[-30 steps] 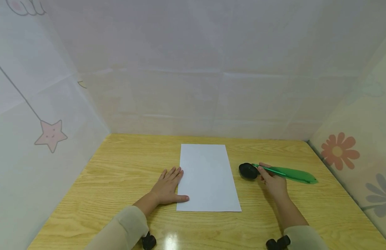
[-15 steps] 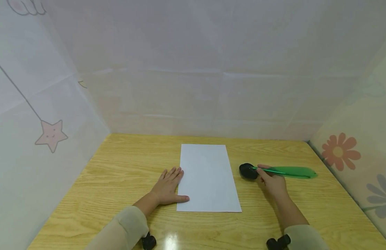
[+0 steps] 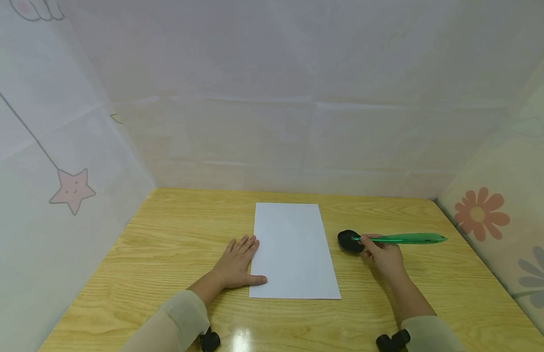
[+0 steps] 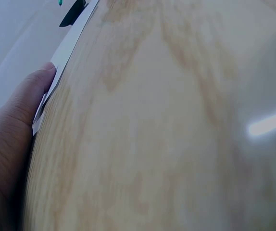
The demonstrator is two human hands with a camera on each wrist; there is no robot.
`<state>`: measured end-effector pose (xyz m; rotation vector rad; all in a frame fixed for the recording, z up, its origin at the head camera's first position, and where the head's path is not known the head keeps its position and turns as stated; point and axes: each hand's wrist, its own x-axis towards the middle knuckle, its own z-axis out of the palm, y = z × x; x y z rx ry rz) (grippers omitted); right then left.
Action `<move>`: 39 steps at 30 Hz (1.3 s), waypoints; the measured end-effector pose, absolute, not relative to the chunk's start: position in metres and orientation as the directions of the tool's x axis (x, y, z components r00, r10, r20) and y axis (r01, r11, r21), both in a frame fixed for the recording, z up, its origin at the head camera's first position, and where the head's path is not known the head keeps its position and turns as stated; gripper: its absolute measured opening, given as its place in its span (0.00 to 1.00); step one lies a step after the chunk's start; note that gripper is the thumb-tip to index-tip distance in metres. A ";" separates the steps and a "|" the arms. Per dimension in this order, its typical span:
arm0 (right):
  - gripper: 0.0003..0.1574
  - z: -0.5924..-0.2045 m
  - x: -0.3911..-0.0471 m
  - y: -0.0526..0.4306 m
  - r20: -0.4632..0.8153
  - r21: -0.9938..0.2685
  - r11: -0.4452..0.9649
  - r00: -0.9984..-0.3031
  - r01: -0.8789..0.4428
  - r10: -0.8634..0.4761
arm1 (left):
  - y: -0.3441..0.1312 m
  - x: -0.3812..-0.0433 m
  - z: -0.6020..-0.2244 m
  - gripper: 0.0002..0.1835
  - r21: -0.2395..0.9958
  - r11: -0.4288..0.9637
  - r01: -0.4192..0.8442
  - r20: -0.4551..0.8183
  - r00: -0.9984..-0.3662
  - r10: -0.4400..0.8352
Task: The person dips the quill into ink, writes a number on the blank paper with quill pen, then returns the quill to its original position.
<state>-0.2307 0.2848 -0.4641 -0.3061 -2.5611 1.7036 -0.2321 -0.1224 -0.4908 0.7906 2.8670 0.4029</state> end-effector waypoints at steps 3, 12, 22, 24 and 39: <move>0.36 -0.464 -0.233 0.286 -0.056 -0.908 0.399 -0.982 0.126 0.183 | -0.122 -0.232 -0.491 0.58 0.292 0.829 0.478 -0.067 -0.854 0.516; 0.31 -0.466 -0.238 0.287 -0.097 -0.853 0.494 -0.980 0.170 0.171 | -0.121 -0.232 -0.490 0.58 0.258 0.841 0.476 -0.079 -0.857 0.509; 0.32 -0.469 -0.244 0.288 -0.095 -0.815 0.555 -0.983 0.167 0.156 | -0.122 -0.232 -0.490 0.58 0.257 0.840 0.477 -0.079 -0.856 0.511; 0.32 -0.469 -0.244 0.287 -0.102 -0.808 0.563 -0.982 0.173 0.157 | -0.122 -0.232 -0.490 0.58 0.261 0.838 0.479 -0.077 -0.855 0.512; 0.28 -0.471 -0.244 0.285 -0.089 -0.798 0.587 -0.990 0.137 0.111 | -0.125 -0.236 -0.501 0.61 0.292 0.818 0.495 -0.034 -0.850 0.526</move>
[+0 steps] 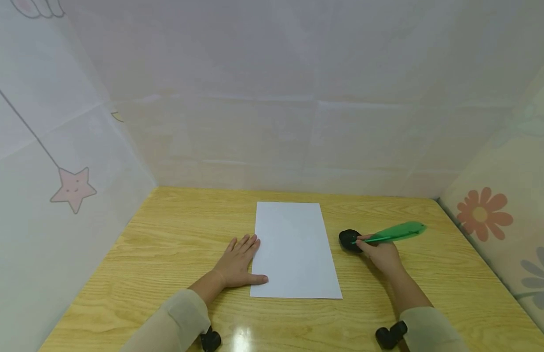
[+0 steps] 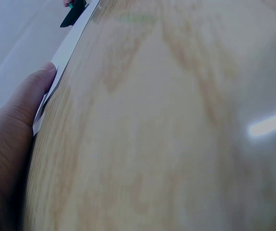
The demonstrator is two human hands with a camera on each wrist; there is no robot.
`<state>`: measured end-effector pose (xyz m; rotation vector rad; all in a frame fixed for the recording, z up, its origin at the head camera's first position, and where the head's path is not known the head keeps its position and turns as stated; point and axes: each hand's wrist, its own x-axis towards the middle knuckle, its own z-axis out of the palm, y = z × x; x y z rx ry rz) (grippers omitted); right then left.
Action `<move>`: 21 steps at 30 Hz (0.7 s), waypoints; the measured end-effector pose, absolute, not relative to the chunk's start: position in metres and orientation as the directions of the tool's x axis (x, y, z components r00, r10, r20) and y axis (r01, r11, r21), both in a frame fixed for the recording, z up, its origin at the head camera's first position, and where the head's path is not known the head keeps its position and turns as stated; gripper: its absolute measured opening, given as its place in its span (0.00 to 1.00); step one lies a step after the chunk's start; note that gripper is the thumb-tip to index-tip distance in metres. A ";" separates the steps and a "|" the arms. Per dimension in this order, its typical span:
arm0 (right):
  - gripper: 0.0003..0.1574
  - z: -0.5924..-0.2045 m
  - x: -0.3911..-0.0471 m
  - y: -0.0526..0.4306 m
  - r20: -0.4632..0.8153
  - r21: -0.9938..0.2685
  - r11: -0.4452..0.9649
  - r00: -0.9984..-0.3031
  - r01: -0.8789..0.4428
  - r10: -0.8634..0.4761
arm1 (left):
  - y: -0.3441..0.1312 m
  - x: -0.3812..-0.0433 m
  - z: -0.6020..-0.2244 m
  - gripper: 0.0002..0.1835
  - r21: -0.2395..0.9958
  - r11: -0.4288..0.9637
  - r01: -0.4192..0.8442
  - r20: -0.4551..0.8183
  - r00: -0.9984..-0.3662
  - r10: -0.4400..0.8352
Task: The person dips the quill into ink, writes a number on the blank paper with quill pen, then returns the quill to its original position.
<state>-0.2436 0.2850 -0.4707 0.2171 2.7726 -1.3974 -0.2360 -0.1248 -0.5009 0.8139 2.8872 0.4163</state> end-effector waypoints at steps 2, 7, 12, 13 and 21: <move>0.29 -0.470 -0.243 0.284 -0.090 -0.802 0.580 -0.989 0.142 0.117 | -0.124 -0.236 -0.502 0.61 0.281 0.824 0.491 -0.045 -0.852 0.522; 0.31 -0.466 -0.243 0.280 -0.096 -0.817 0.555 -0.986 0.158 0.140 | -0.123 -0.235 -0.497 0.59 0.286 0.828 0.481 -0.062 -0.854 0.517; 0.30 -0.463 -0.243 0.267 -0.074 -0.841 0.524 -0.988 0.134 0.135 | -0.122 -0.234 -0.493 0.58 0.281 0.832 0.478 -0.074 -0.854 0.515; 0.30 -0.462 -0.244 0.264 -0.072 -0.845 0.518 -0.988 0.133 0.135 | -0.122 -0.234 -0.493 0.58 0.278 0.833 0.478 -0.073 -0.854 0.515; 0.28 -0.460 -0.255 0.235 -0.067 -0.875 0.468 -0.988 0.126 0.140 | -0.121 -0.233 -0.495 0.58 0.264 0.839 0.476 -0.067 -0.859 0.508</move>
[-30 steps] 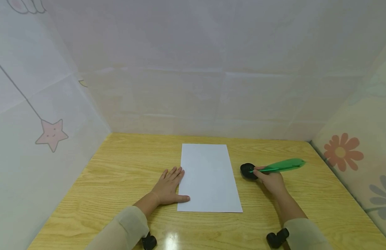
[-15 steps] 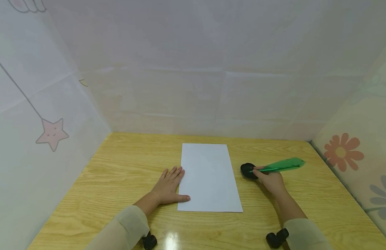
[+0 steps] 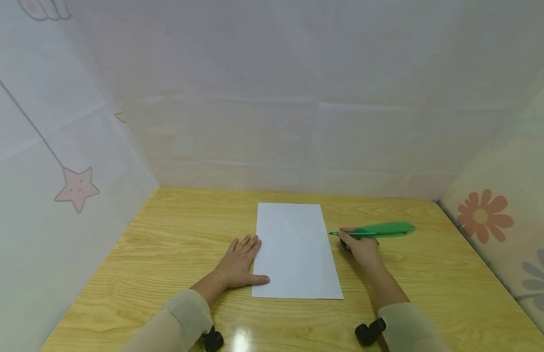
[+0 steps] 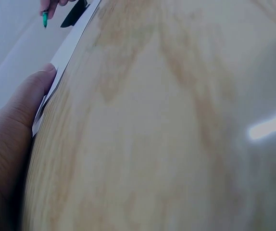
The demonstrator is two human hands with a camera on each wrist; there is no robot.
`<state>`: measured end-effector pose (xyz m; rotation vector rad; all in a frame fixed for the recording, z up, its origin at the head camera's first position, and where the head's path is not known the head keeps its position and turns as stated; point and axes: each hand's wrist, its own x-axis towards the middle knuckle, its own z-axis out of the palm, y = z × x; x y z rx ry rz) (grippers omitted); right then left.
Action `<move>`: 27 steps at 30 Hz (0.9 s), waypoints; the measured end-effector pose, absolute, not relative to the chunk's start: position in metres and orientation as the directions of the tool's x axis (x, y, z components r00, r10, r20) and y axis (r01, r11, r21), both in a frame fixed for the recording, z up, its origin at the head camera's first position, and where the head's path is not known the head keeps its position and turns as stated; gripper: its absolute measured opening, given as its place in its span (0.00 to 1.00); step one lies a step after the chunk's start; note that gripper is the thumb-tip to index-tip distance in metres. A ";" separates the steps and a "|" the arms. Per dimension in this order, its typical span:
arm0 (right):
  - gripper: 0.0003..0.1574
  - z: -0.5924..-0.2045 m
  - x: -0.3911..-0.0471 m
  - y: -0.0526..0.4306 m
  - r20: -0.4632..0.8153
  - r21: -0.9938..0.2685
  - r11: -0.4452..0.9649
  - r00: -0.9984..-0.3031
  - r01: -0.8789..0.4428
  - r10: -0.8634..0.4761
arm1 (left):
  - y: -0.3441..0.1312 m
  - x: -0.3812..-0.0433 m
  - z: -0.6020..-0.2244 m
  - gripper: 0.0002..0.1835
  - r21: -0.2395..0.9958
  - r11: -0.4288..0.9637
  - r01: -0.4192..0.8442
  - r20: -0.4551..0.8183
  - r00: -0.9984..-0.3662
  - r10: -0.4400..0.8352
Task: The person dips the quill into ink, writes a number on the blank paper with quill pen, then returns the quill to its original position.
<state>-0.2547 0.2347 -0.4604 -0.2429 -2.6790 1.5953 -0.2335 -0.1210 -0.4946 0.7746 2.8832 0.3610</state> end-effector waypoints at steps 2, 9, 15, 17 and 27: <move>0.28 -0.461 -0.259 0.228 -0.053 -0.885 0.452 -0.990 0.107 0.131 | -0.121 -0.234 -0.496 0.58 0.268 0.839 0.474 -0.063 -0.860 0.506; 0.24 -0.465 -0.273 0.203 -0.052 -0.902 0.415 -0.985 0.118 0.166 | -0.120 -0.233 -0.496 0.59 0.283 0.836 0.471 -0.064 -0.860 0.507; 0.24 -0.467 -0.282 0.187 -0.079 -0.916 0.372 -0.978 0.147 0.192 | -0.121 -0.234 -0.501 0.59 0.287 0.833 0.473 -0.054 -0.860 0.507; 0.25 -0.468 -0.286 0.183 -0.090 -0.929 0.340 -0.979 0.148 0.181 | -0.121 -0.234 -0.500 0.59 0.288 0.832 0.473 -0.055 -0.860 0.508; 0.21 -0.478 -0.301 0.166 -0.062 -0.940 0.313 -0.972 0.133 0.227 | -0.120 -0.231 -0.495 0.60 0.298 0.823 0.484 -0.040 -0.855 0.518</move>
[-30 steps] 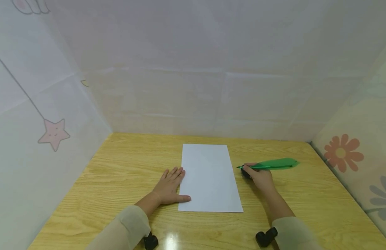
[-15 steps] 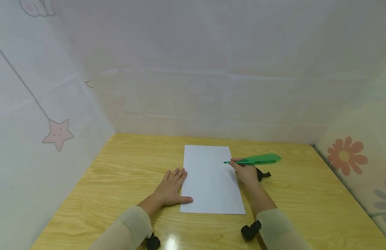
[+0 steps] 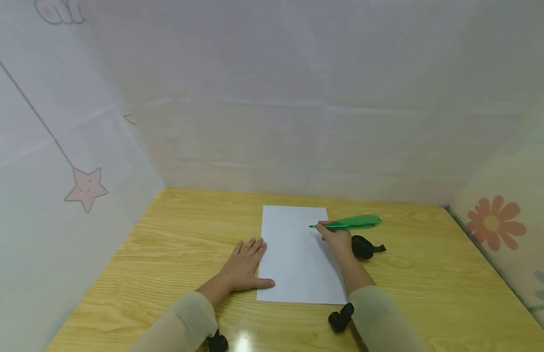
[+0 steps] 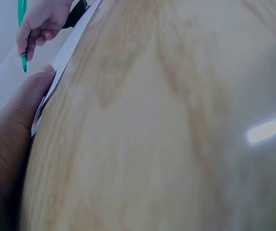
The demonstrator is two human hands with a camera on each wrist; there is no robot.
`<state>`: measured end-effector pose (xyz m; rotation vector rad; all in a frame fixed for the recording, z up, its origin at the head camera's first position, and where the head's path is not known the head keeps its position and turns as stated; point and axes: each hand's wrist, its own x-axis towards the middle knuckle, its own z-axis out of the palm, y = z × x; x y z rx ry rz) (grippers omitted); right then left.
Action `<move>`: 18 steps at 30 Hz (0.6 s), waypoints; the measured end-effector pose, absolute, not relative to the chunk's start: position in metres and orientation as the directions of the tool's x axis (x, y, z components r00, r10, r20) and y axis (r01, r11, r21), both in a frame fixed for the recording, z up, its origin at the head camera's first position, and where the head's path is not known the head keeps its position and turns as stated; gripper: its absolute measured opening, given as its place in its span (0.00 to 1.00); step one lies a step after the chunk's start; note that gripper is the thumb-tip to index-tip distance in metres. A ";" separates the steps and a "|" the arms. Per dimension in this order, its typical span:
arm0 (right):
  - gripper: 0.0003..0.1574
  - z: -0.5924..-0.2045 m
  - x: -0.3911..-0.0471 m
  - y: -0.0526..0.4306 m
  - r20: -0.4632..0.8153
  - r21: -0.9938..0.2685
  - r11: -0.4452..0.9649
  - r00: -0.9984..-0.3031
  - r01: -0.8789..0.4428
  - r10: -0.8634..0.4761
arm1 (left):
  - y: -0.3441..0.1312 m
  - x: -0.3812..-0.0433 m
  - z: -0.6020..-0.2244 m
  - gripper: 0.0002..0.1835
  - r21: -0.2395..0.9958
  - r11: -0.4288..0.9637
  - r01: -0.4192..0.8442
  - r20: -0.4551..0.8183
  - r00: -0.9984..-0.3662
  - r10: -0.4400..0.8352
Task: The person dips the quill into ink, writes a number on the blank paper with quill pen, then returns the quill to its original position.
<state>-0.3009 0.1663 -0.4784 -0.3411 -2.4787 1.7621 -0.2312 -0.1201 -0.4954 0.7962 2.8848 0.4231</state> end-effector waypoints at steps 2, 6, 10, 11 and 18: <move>0.21 -0.480 -0.303 0.164 -0.050 -0.942 0.313 -0.971 0.124 0.233 | -0.120 -0.231 -0.496 0.60 0.294 0.824 0.485 -0.038 -0.855 0.517; 0.20 -0.483 -0.308 0.161 -0.043 -0.943 0.309 -0.968 0.121 0.247 | -0.119 -0.231 -0.498 0.60 0.291 0.825 0.484 -0.036 -0.856 0.515; 0.19 -0.483 -0.310 0.158 -0.058 -0.942 0.307 -0.965 0.137 0.255 | -0.118 -0.230 -0.500 0.60 0.280 0.831 0.481 -0.042 -0.859 0.511; 0.19 -0.482 -0.310 0.157 -0.061 -0.940 0.309 -0.964 0.143 0.259 | -0.118 -0.230 -0.499 0.60 0.278 0.832 0.480 -0.044 -0.859 0.511; 0.19 -0.479 -0.312 0.153 -0.075 -0.934 0.318 -0.959 0.163 0.273 | -0.115 -0.229 -0.498 0.60 0.257 0.836 0.484 -0.053 -0.857 0.513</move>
